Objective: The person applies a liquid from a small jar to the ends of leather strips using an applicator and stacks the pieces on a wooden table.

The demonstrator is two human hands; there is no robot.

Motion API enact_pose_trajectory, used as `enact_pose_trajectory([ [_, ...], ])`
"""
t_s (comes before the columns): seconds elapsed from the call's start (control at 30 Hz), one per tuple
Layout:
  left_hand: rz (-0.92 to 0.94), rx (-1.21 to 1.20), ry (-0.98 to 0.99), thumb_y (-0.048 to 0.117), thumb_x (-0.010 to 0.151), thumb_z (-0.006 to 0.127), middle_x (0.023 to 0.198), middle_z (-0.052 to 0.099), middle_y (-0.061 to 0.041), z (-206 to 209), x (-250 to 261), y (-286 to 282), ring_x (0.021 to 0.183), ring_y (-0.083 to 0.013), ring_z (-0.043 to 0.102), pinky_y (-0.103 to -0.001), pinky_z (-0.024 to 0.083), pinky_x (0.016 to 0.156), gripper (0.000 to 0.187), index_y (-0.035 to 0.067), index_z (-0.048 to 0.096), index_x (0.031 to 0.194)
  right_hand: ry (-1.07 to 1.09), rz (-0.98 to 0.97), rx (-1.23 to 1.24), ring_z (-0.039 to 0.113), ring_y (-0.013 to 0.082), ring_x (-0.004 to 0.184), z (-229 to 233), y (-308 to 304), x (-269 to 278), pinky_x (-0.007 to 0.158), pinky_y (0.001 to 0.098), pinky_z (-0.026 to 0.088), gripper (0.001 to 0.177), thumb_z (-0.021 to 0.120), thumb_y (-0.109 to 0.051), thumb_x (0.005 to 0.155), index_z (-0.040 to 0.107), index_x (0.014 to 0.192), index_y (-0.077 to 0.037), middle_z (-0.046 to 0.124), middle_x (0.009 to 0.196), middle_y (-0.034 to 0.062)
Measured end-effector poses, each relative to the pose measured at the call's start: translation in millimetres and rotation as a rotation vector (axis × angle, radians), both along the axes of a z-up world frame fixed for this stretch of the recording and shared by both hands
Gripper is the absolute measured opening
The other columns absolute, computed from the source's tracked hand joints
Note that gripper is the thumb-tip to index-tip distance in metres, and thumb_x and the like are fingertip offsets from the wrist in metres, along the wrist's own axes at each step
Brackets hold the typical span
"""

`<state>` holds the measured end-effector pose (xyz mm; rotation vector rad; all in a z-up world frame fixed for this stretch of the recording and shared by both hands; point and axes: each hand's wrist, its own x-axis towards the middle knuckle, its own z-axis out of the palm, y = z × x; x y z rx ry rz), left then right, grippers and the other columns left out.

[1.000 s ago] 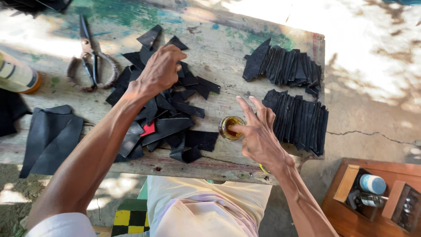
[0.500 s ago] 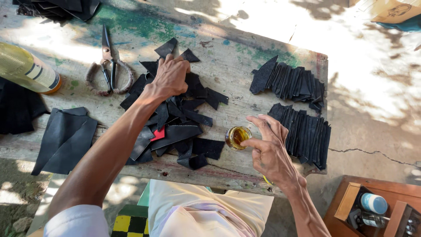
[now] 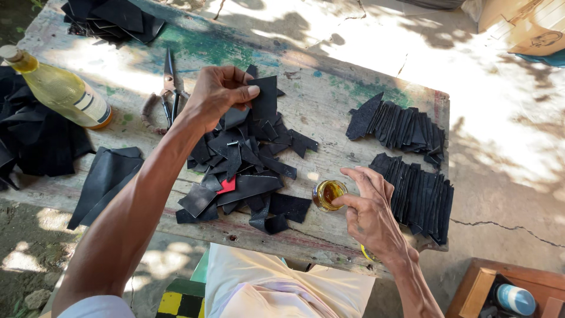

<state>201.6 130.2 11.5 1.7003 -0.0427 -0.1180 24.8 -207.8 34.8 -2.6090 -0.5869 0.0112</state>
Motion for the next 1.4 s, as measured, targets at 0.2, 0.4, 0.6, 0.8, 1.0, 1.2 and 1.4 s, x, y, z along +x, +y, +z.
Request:
enact_pose_trajectory([
  [0.2,-0.036,-0.262,0.121,0.013,0.084,0.078,0.074,0.073,-0.008,-5,-48,-21,0.053,-0.0127,0.063,-0.024,0.052,0.045,0.018,0.002,0.071,0.097,-0.013,0.007,-0.017,0.04,0.0326,0.137,1,-1,-1,0.112,0.0486,0.026,0.033,0.065,0.009,0.064,0.082,0.086,-0.008,0.056,0.14,0.0119],
  [0.4,-0.052,-0.518,0.196,0.01,0.089,0.08,0.074,0.069,-0.008,-22,-89,-55,0.059,-0.0121,0.063,-0.023,0.052,0.054,0.016,0.001,0.067,0.09,-0.027,0.008,-0.04,0.041,0.0315,0.137,1,-4,-4,0.113,0.0479,0.027,0.036,0.063,0.011,0.064,0.082,0.087,-0.009,0.056,0.139,0.0113],
  [0.6,-0.085,-0.855,0.267,0.002,0.091,0.076,0.074,0.067,-0.005,-24,-119,-76,0.061,-0.0109,0.061,-0.024,0.052,0.056,0.012,-0.001,0.067,0.099,-0.042,0.001,-0.044,0.042,0.0308,0.136,-2,-5,-5,0.112,0.0476,0.029,0.036,0.063,0.013,0.065,0.082,0.088,-0.009,0.056,0.139,0.0111],
  [0.8,-0.116,-0.858,0.21,0.001,0.089,0.071,0.097,0.075,-0.014,-16,-137,-78,0.086,-0.0178,0.075,-0.031,0.064,0.081,0.015,-0.004,0.068,0.103,-0.027,0.002,-0.007,0.043,0.0295,0.136,-5,-5,-3,0.11,0.0467,0.031,0.037,0.061,0.015,0.064,0.081,0.085,-0.008,0.057,0.138,0.0088],
  [1.0,-0.122,-0.853,0.113,0.0,0.094,0.074,0.111,0.075,-0.016,-19,-148,-83,0.091,-0.0168,0.071,-0.031,0.062,0.085,0.016,-0.007,0.073,0.107,-0.026,-0.011,0.024,0.044,0.0287,0.136,-4,-8,-4,0.11,0.0453,0.032,0.041,0.06,0.016,0.064,0.081,0.087,-0.01,0.057,0.138,0.0074],
  [1.2,-0.032,-0.571,0.044,-0.005,0.081,0.08,0.101,0.068,-0.008,-20,-155,-93,0.088,-0.0103,0.069,-0.022,0.061,0.074,0.046,0.001,0.058,0.121,-0.005,-0.019,0.009,0.044,0.029,0.134,-2,-7,-8,0.11,0.0454,0.032,0.044,0.059,0.017,0.065,0.083,0.09,-0.011,0.056,0.138,0.0084],
  [1.4,0.011,-0.516,-0.029,-0.008,0.08,0.08,0.11,0.064,-0.002,-26,-158,-102,0.089,-0.0095,0.066,-0.023,0.061,0.079,0.047,0.001,0.057,0.12,-0.015,-0.032,0.031,0.045,0.0277,0.135,-13,-15,-10,0.112,0.0448,0.032,0.043,0.057,0.015,0.067,0.082,0.091,-0.011,0.059,0.138,0.0084],
])
